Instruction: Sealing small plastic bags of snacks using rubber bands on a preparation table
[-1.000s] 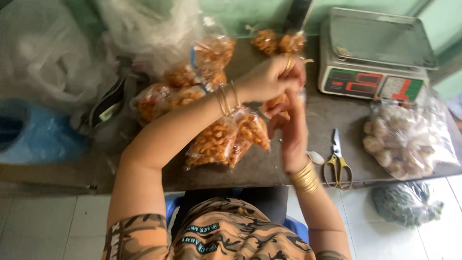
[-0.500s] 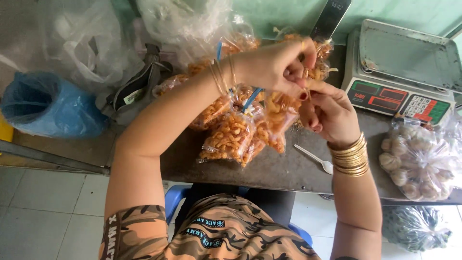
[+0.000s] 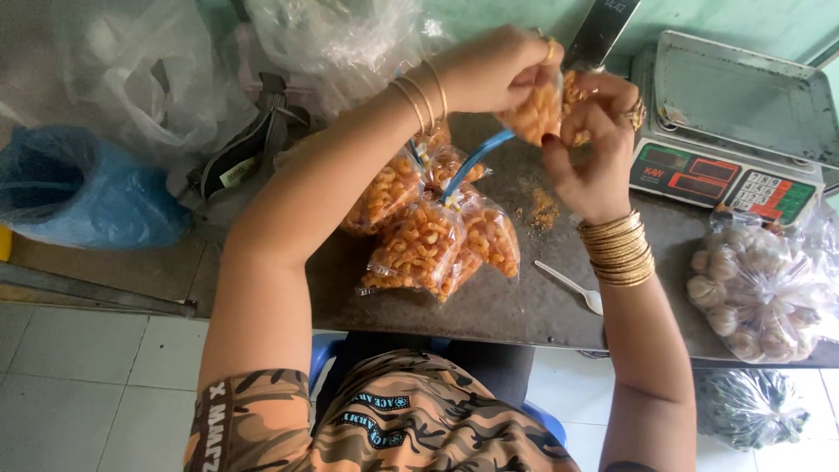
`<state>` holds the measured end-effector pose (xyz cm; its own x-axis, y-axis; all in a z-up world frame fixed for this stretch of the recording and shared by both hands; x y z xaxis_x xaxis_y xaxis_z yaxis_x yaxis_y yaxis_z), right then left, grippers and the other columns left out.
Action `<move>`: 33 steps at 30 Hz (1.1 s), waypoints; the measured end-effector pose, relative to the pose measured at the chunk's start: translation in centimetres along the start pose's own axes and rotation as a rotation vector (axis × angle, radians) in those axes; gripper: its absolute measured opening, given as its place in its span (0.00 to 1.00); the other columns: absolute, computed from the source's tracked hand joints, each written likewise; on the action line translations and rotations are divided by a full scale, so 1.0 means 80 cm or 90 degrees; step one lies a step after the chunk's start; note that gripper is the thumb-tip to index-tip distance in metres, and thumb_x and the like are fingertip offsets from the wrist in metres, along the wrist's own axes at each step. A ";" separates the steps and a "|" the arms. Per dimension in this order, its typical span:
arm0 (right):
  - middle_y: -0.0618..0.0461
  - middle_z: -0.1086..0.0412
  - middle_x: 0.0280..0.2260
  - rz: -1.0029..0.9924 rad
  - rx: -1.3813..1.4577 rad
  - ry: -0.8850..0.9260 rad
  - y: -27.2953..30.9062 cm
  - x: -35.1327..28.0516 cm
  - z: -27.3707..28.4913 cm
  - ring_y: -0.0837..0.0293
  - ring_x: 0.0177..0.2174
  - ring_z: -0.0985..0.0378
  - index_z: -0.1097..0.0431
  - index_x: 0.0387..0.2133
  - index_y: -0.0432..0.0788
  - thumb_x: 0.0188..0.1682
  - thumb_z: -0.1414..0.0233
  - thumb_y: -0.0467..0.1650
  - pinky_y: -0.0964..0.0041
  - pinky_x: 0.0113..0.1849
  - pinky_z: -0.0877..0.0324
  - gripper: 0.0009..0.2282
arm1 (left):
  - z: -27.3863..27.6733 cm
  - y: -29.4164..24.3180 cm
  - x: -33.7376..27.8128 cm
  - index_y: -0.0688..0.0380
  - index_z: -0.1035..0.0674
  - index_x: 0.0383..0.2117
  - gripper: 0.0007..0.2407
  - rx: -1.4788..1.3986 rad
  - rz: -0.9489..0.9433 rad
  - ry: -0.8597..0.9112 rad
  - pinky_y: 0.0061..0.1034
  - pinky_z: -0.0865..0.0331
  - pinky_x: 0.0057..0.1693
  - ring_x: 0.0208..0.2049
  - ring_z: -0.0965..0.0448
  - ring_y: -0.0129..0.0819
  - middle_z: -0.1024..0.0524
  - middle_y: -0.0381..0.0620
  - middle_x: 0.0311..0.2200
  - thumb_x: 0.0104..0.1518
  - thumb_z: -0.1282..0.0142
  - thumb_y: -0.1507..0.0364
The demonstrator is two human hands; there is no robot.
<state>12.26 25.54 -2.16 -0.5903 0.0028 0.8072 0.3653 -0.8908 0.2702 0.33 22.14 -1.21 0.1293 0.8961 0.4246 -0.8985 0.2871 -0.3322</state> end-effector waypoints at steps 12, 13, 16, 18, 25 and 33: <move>0.57 0.26 0.15 -0.328 -0.104 0.513 -0.142 -0.101 -0.200 0.46 0.29 0.17 0.32 0.57 0.66 0.52 0.51 0.36 0.41 0.40 0.24 0.19 | -0.147 0.119 -0.090 0.51 0.20 0.27 0.05 0.385 -0.068 0.042 0.24 0.26 0.45 0.35 0.19 0.34 0.24 0.40 0.28 0.61 0.47 0.76; 0.54 0.24 0.19 -0.289 -0.161 0.528 -0.154 -0.108 -0.220 0.43 0.31 0.17 0.29 0.51 0.65 0.51 0.49 0.37 0.41 0.39 0.24 0.14 | -0.161 0.133 -0.097 0.50 0.22 0.26 0.06 0.405 -0.081 0.036 0.24 0.26 0.46 0.36 0.21 0.34 0.24 0.39 0.28 0.61 0.47 0.76; 0.51 0.22 0.27 -0.247 -0.195 0.477 -0.149 -0.105 -0.217 0.41 0.35 0.18 0.26 0.44 0.60 0.51 0.48 0.38 0.40 0.38 0.24 0.09 | -0.176 0.170 -0.098 0.46 0.22 0.23 0.03 0.382 -0.014 0.054 0.26 0.28 0.50 0.40 0.24 0.35 0.25 0.36 0.29 0.53 0.41 0.70; 0.50 0.21 0.32 -0.240 -0.173 0.417 -0.120 -0.085 -0.180 0.41 0.36 0.19 0.26 0.44 0.57 0.53 0.49 0.37 0.39 0.38 0.24 0.09 | -0.142 0.142 -0.095 0.44 0.20 0.21 0.05 0.338 0.070 0.071 0.28 0.30 0.53 0.43 0.26 0.35 0.26 0.35 0.30 0.46 0.34 0.65; 0.47 0.26 0.27 -0.241 0.141 0.240 -0.085 -0.111 -0.117 0.44 0.29 0.23 0.26 0.41 0.46 0.56 0.49 0.29 0.52 0.31 0.29 0.05 | -0.247 0.190 -0.108 0.27 0.14 0.28 0.09 0.125 0.194 0.187 0.27 0.27 0.51 0.43 0.20 0.35 0.21 0.31 0.32 0.43 0.39 0.67; 0.47 0.23 0.29 -0.274 -0.089 0.377 -0.102 -0.158 -0.140 0.36 0.33 0.20 0.26 0.37 0.48 0.53 0.44 0.37 0.40 0.34 0.27 0.08 | -0.022 0.123 -0.167 0.48 0.14 0.32 0.07 0.116 0.217 -0.055 0.37 0.27 0.44 0.35 0.15 0.46 0.17 0.47 0.28 0.51 0.43 0.72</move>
<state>8.66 27.67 -20.46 -0.9642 0.1539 0.2161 -0.0571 -0.9158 0.3975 -9.52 13.61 -11.60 -0.2183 0.8959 0.3868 -0.9443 -0.0939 -0.3153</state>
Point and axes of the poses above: each hand's wrist, its own x-axis towards the middle knuckle, its own z-axis out of the back of the hand, y = z × x, the point moved 10 cm from there along x, towards the middle knuckle
